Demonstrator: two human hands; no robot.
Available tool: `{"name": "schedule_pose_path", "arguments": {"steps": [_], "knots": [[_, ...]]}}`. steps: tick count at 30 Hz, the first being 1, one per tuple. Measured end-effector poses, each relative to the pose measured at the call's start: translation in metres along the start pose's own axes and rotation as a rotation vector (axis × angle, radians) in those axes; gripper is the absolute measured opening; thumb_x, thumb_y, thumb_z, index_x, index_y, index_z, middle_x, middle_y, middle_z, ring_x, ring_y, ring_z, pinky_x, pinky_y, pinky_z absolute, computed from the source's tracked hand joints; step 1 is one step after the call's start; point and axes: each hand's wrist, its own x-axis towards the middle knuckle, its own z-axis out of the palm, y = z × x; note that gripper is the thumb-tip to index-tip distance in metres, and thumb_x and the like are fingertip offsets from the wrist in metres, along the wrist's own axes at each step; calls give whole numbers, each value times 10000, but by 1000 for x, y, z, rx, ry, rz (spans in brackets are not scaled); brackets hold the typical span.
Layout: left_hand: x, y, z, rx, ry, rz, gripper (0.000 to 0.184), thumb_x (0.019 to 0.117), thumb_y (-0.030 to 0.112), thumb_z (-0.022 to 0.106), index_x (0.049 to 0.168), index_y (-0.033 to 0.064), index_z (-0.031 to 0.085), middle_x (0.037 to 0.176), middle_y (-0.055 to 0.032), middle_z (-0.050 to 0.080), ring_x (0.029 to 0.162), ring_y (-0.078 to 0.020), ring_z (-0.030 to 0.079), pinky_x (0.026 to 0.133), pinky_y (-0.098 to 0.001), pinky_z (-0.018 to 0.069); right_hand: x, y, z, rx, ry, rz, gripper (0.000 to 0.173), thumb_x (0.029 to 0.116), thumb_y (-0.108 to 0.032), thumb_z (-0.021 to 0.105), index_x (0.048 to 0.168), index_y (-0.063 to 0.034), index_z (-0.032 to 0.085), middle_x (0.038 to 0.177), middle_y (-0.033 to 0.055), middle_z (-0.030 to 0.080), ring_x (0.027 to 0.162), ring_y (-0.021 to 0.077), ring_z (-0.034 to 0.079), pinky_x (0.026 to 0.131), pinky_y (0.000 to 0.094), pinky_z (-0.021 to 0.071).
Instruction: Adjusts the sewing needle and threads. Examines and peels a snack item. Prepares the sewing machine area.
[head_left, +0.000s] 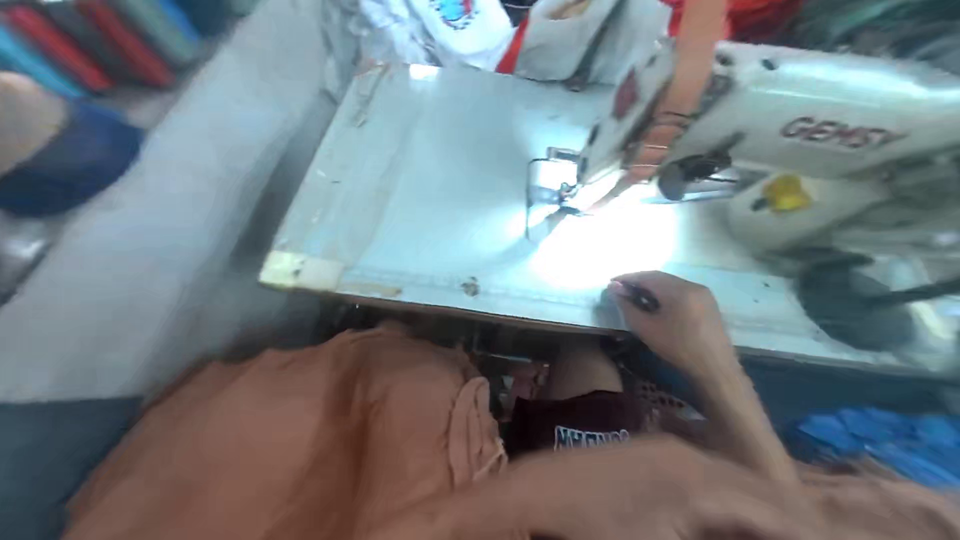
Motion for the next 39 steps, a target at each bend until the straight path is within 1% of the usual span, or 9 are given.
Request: {"name": "schedule_pose_path", "arguments": {"steps": [3,5,10,13,22,26,31,35,39], "knots": [[8,-88,-29,665,328,-151,242,1004,271,645,1100,83,761,1074,-45,735,1005,-133,695,917,-318,567,4,7,14,-46,55,84,261,975,-305,658,1094,-90,743,889,144,724,752,359,692,629,615,523],[11,-124,-64,1005,328,-359,349,1040,369,565,1235,123,718,1281,-55,679,1198,-221,635,1036,-447,502,5,7,17,-93,78,115,273,981,-356,638,1079,-121,736,850,110,714,715,338,685,578,584,509],[27,-168,-136,1138,313,-419,496,1055,465,476,1388,133,634,1523,-40,533,1416,-242,473,1158,-528,357,23,11,20,-125,55,100,272,985,-401,609,1068,-176,736,765,69,691,655,301,668,518,528,480],[40,-173,-152,1186,229,-433,542,1068,483,401,1556,251,455,1597,34,447,1471,-213,399,1151,-563,314,37,15,21,-155,13,53,357,981,-394,578,1256,-229,734,777,96,706,670,333,676,527,545,474],[52,-168,-155,1332,171,-456,514,1077,496,353,1476,248,561,1563,53,493,1442,-209,429,1116,-538,309,76,11,25,-335,-75,-73,482,994,-325,508,1469,-307,588,713,133,654,636,378,635,530,528,436],[57,-164,-159,1364,151,-434,479,1081,487,361,1407,248,618,1515,41,536,1365,-238,498,1041,-539,373,86,11,30,-371,-64,-128,404,1016,-338,460,1346,-203,651,769,131,663,671,377,647,536,526,428],[70,-157,-169,1346,92,-433,407,1076,431,410,1221,201,714,1427,-6,592,1261,-290,562,913,-576,435,87,12,29,-354,-106,-94,460,980,-298,500,1425,-257,611,792,136,679,703,381,660,563,545,455],[88,-156,-182,1236,156,-539,413,1065,403,447,1232,126,703,1326,-84,641,1261,-314,581,970,-625,441,78,19,35,-243,54,15,470,961,-437,544,1358,-227,681,745,137,686,682,383,672,561,564,477],[105,-152,-175,1240,129,-693,375,1059,346,480,1097,55,713,1328,-180,577,1277,-382,539,1002,-634,436,76,14,27,-115,44,201,455,907,-277,630,1344,-166,693,931,172,733,871,402,703,685,610,506]]}}
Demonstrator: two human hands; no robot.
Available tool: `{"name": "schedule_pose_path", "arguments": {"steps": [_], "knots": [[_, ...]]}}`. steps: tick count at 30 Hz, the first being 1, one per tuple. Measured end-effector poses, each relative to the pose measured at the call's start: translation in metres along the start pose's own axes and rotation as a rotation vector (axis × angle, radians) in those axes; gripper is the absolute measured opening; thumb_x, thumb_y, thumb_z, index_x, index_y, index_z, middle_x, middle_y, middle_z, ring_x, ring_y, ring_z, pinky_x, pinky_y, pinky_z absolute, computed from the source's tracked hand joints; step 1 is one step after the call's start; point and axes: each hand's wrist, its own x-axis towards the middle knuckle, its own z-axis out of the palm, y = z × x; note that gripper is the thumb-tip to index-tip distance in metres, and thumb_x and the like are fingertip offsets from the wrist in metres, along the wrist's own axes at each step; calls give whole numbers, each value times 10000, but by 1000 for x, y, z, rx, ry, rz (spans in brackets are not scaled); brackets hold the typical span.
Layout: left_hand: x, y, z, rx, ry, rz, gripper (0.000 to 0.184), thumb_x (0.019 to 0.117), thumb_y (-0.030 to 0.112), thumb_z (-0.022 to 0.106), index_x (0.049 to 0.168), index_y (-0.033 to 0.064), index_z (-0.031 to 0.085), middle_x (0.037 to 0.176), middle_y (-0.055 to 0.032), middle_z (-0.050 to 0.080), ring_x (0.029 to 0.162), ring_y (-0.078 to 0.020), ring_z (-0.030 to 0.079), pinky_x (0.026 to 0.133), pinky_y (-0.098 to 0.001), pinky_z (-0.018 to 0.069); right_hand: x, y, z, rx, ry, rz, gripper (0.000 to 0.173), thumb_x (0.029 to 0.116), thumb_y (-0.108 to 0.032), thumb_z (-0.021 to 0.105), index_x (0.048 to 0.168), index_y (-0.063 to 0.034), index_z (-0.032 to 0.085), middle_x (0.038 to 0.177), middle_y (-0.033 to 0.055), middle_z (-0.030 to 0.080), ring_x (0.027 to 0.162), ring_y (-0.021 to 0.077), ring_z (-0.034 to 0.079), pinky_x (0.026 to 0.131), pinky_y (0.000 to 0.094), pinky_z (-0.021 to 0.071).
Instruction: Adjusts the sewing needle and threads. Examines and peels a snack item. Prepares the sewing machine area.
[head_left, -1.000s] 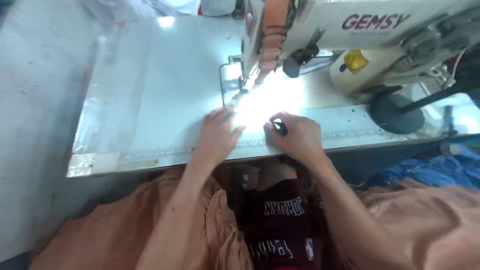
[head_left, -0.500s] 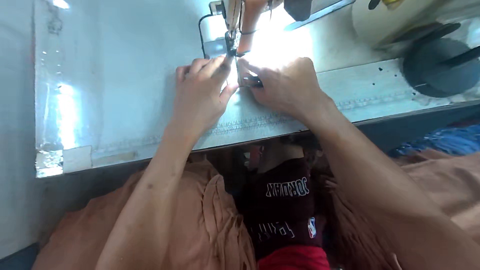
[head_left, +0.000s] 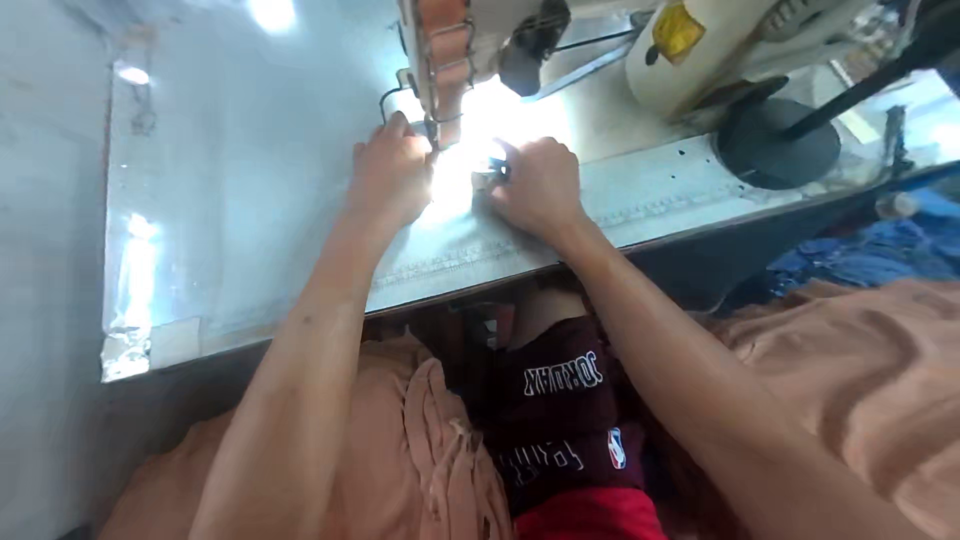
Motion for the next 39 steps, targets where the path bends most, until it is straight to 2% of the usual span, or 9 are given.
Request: {"name": "schedule_pose_path", "arguments": {"steps": [3,7,14,18,23,26,29,32,39], "knots": [[7,10,-11,2,-69,-62,309,1031,307,545,1130,56,696,1295,-219,583,1233,-404,570,992,-640,463,3,-1,-1,-13,-27,15,362,892,-256,679,1248,-205,725,908,138,735,855,372,712,669,580,520],[13,8,-17,-45,-62,-52,278,1009,267,614,1081,7,683,1161,-230,628,1145,-385,610,967,-575,489,3,1,-3,-6,-69,0,366,890,-247,702,1255,-226,720,933,130,735,882,365,708,685,569,516],[28,-8,-18,-59,-156,-9,285,1020,247,602,1057,-27,671,1039,-229,676,1020,-382,654,912,-589,493,4,1,-4,4,-67,-9,369,887,-252,692,1253,-223,725,930,125,733,877,350,707,679,557,508],[27,-9,-19,-88,-175,-15,298,1040,231,574,1110,-41,673,1109,-242,675,1087,-385,648,971,-586,479,4,1,-5,14,-73,-22,338,884,-237,679,1217,-209,730,915,118,729,867,346,704,660,554,497],[9,-10,-4,-143,2,46,278,1045,210,544,1060,-45,657,1087,-233,640,1062,-368,632,945,-553,498,5,4,-1,16,-40,-37,308,873,-292,644,1147,-198,747,863,98,722,817,330,703,618,541,491],[-11,-12,12,-147,182,67,301,1053,258,535,1128,-17,633,1212,-219,608,1199,-368,576,1046,-516,461,5,3,-1,11,-39,-32,258,876,-306,620,1075,-193,740,818,94,705,783,326,701,585,527,481],[-28,-16,24,-139,368,194,240,1044,193,519,1096,-17,624,1143,-198,616,1118,-349,591,1007,-476,477,4,2,-5,53,-63,-35,286,888,-327,637,1126,-215,749,833,88,712,800,318,698,621,536,489],[-52,-14,33,-125,481,261,215,1048,179,527,1101,-2,630,1136,-164,632,1122,-323,589,1007,-455,474,2,8,3,152,46,-165,261,890,-383,699,1069,-203,765,810,66,723,762,295,705,618,538,521],[-105,-19,15,-67,852,281,155,1025,136,580,1042,-10,629,1114,-186,618,1105,-309,582,977,-411,480,-27,2,8,308,287,-292,157,880,-187,739,1024,-133,771,870,53,730,718,223,704,586,440,568]]}}
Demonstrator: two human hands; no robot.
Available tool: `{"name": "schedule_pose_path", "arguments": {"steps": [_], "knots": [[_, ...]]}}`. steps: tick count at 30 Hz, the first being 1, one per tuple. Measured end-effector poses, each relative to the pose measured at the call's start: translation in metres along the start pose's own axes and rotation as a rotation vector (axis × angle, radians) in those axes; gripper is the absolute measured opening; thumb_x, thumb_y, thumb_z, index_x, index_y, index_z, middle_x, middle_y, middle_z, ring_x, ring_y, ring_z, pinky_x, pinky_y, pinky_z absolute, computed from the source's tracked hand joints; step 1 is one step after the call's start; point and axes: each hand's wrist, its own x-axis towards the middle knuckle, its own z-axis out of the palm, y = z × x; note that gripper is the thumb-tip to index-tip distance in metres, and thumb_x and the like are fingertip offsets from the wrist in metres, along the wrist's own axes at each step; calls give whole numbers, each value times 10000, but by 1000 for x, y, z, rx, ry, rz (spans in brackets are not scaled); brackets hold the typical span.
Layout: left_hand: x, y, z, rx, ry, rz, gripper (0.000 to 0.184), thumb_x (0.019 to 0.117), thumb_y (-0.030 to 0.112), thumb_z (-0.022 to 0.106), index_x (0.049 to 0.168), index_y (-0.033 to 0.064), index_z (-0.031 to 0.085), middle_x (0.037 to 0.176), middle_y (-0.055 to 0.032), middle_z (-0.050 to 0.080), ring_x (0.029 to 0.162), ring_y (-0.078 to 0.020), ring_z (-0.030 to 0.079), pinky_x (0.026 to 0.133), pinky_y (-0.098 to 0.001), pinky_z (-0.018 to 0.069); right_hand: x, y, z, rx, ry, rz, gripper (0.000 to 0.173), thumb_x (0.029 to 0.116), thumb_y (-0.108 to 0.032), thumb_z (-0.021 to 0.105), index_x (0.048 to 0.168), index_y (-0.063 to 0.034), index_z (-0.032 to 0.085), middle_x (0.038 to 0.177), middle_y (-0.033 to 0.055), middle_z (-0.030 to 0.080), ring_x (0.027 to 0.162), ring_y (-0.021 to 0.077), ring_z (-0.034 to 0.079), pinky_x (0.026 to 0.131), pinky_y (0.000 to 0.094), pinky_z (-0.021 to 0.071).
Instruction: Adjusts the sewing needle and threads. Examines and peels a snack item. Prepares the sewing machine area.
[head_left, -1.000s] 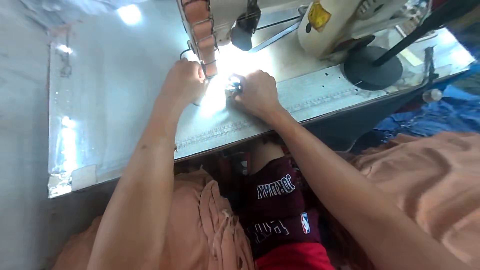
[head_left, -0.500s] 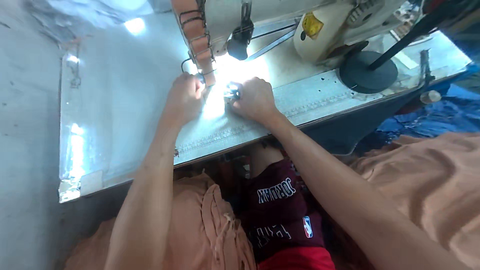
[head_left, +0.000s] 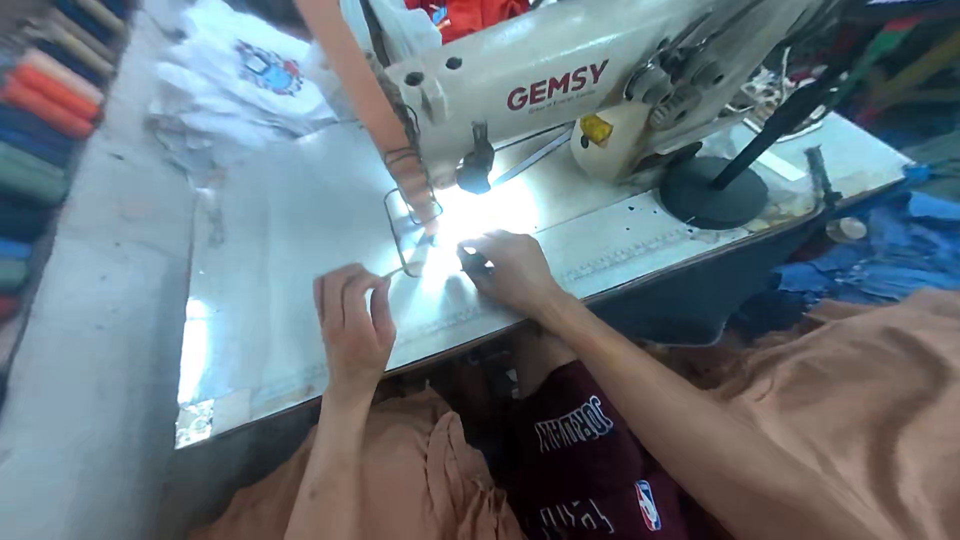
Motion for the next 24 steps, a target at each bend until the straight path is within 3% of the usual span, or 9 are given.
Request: {"name": "schedule_pose_path", "arguments": {"steps": [4,6,8,10,12,17,20,22,24], "knots": [[-19,15,-37,-43,222,69,85,1032,239,583,1049,157,595,1080,-5,590,1110,-128,570,1006,-303,455,-33,-54,-23,574,-10,199,248,1015,-259,643,1174,-92,734,823,-37,678,599,14,540,534,199,478],[-30,28,-50,-94,285,115,78,1034,255,563,1077,193,583,1108,42,584,1114,-85,571,1018,-288,456,-50,-78,-31,824,-96,205,356,1011,-275,668,1287,-52,672,999,-8,733,590,-27,513,518,156,442],[-40,39,-62,-171,293,168,77,1016,229,564,1085,195,573,1109,52,583,1081,-77,578,1000,-280,462,-63,-92,-30,877,-63,116,337,995,-211,694,1265,-12,675,1087,32,737,680,-37,552,593,132,468],[-49,46,-76,-243,240,220,73,1018,203,580,1087,182,567,1100,39,591,1058,-97,597,999,-290,480,-72,-97,-30,877,15,11,195,992,-133,685,1127,1,729,1058,66,740,855,20,663,759,165,567],[-58,54,-90,-277,167,233,56,1023,174,577,1079,170,574,1100,24,595,1043,-131,605,997,-327,491,-77,-99,-32,876,41,-38,144,997,-109,675,1095,-21,735,1063,63,745,954,54,696,841,194,590],[-77,65,-100,-264,160,196,61,1008,198,608,1056,167,630,1063,20,599,1029,-131,597,1010,-320,466,-84,-106,-37,910,-4,21,160,1016,-133,652,1132,-55,731,1058,16,735,904,11,671,792,154,571],[-88,48,-111,-98,166,68,144,1022,219,574,1165,212,594,1163,52,591,1102,-101,597,1025,-322,475,-100,-105,-27,903,-177,141,183,1019,-171,649,1123,-48,737,1005,10,749,860,27,690,765,179,588],[-94,25,-109,61,291,-69,95,1024,222,579,1108,200,619,1159,56,601,1106,-72,594,991,-278,484,-119,-98,-13,811,-395,220,211,1023,-232,643,1131,-84,748,995,-7,749,855,21,687,776,200,589],[-92,2,-114,190,348,-162,80,1015,196,614,1063,132,623,1121,-10,591,1104,-97,578,976,-256,481,-143,-91,5,694,-587,301,220,1014,-284,646,1117,-127,760,1007,-15,753,884,33,695,820,243,596]]}}
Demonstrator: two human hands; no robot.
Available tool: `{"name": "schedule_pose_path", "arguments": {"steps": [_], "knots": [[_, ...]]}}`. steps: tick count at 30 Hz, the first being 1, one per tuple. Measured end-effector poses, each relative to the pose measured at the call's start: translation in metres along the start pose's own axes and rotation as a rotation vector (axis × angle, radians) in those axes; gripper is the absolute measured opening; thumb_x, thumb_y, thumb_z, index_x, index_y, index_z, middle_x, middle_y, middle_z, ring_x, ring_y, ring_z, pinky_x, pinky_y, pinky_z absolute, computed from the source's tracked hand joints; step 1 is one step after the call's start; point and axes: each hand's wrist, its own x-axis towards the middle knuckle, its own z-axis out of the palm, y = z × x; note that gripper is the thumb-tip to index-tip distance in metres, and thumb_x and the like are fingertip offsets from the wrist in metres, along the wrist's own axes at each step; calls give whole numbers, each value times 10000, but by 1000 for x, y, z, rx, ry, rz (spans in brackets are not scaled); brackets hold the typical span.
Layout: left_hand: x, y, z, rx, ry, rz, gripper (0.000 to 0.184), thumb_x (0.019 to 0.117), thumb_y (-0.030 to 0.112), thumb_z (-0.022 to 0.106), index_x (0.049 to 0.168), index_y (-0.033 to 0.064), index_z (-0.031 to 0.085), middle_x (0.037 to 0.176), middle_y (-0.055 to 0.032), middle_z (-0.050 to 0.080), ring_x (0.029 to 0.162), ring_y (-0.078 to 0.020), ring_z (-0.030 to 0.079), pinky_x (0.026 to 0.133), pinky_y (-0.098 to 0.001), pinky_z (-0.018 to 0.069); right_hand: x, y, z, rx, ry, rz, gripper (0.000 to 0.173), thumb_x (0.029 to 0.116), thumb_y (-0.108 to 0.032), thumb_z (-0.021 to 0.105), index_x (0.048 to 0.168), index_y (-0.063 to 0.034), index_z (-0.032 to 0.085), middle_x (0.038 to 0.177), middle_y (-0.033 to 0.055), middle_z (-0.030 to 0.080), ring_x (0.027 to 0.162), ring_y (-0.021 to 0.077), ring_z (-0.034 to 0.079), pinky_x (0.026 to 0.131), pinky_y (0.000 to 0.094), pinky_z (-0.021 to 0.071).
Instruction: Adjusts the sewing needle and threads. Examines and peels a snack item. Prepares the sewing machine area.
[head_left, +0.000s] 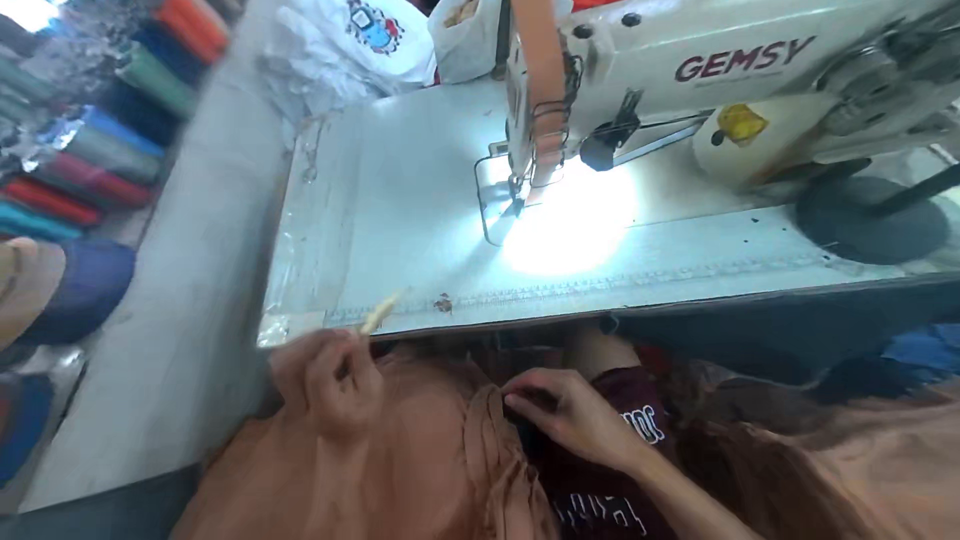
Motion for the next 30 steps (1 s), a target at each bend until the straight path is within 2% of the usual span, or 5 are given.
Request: {"name": "schedule_pose_path", "arguments": {"steps": [9,12,19,25,30], "knots": [[-1,-94,23,178,-191,-103,208,1029,180,612,1078,-5,692,1152,-215,613,1092,-320,597,977,-429,498,13,5,41,-449,-215,294,318,966,-311,646,1250,-188,719,1210,94,699,1061,276,695,893,519,576],[-10,-108,30,127,-313,-197,252,1048,202,576,1119,-31,644,1237,-222,586,1063,-283,632,902,-396,563,29,4,50,-589,-335,389,487,967,-286,633,1443,-208,571,1394,142,612,1161,374,654,912,609,536],[-9,-110,31,27,-367,-270,254,1022,223,625,1104,-14,663,1250,-184,587,1004,-215,638,819,-322,574,37,11,51,-525,-365,390,366,1011,-322,577,1355,-230,664,1318,91,682,1208,319,648,971,601,512],[-10,-114,29,17,-368,-315,288,1053,194,545,1189,-58,579,1308,-244,576,1028,-277,653,841,-393,576,14,-26,49,-122,302,-170,233,930,-95,647,1160,-90,682,858,13,703,727,80,666,649,271,595],[-5,-116,22,-67,-405,-345,307,1055,204,522,1205,-63,550,1284,-250,589,944,-231,668,762,-359,585,18,-76,3,61,736,-335,181,1018,-80,584,1196,-104,601,960,-70,689,819,-28,651,732,151,576]]}}
